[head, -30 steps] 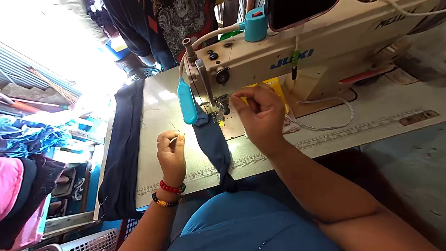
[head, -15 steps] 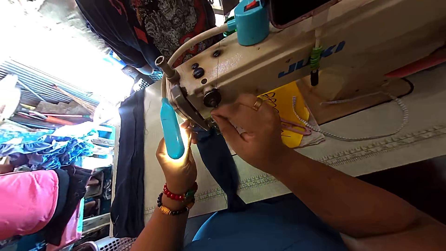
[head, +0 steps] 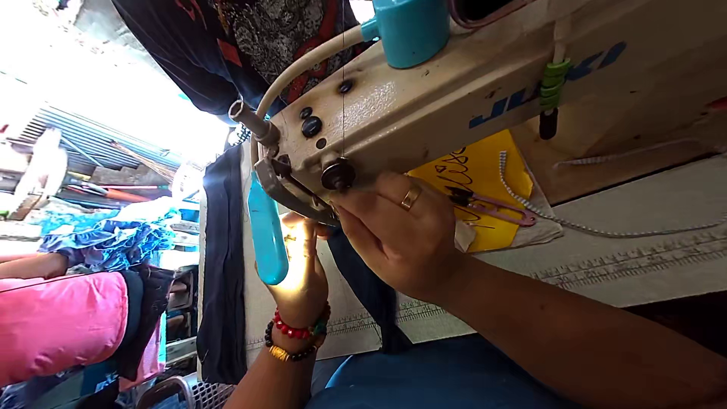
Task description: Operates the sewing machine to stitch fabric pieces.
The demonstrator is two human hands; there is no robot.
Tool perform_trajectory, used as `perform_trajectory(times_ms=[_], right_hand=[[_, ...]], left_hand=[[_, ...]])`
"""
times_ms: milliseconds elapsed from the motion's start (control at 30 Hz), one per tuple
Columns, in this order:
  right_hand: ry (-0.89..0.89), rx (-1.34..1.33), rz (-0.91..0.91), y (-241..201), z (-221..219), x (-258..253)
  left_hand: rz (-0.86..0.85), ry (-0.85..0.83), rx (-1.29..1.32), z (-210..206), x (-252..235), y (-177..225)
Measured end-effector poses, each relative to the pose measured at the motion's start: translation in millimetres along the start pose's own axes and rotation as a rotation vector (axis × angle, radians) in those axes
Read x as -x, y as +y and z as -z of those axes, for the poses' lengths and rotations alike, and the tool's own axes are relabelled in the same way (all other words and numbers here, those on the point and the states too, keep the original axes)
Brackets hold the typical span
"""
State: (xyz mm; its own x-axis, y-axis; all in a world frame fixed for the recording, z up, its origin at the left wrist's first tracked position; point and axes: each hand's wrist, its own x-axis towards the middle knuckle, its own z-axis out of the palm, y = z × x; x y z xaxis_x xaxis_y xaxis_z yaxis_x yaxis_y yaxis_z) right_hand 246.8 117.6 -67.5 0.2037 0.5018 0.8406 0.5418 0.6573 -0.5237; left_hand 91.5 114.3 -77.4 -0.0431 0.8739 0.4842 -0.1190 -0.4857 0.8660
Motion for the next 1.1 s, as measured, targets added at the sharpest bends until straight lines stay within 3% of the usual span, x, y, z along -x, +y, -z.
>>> perform_trajectory(times_ms=[633, 1100], right_hand=[[0.062, -0.019, -0.030, -1.5, -8.3, 4.0], [0.056, -0.079, -0.081, -1.9, -7.3, 5.4]], left_hand=[[-0.163, -0.050, -0.039, -16.9, -12.4, -3.5], [-0.164, -0.035, -0.046, -18.0, -11.8, -3.8]])
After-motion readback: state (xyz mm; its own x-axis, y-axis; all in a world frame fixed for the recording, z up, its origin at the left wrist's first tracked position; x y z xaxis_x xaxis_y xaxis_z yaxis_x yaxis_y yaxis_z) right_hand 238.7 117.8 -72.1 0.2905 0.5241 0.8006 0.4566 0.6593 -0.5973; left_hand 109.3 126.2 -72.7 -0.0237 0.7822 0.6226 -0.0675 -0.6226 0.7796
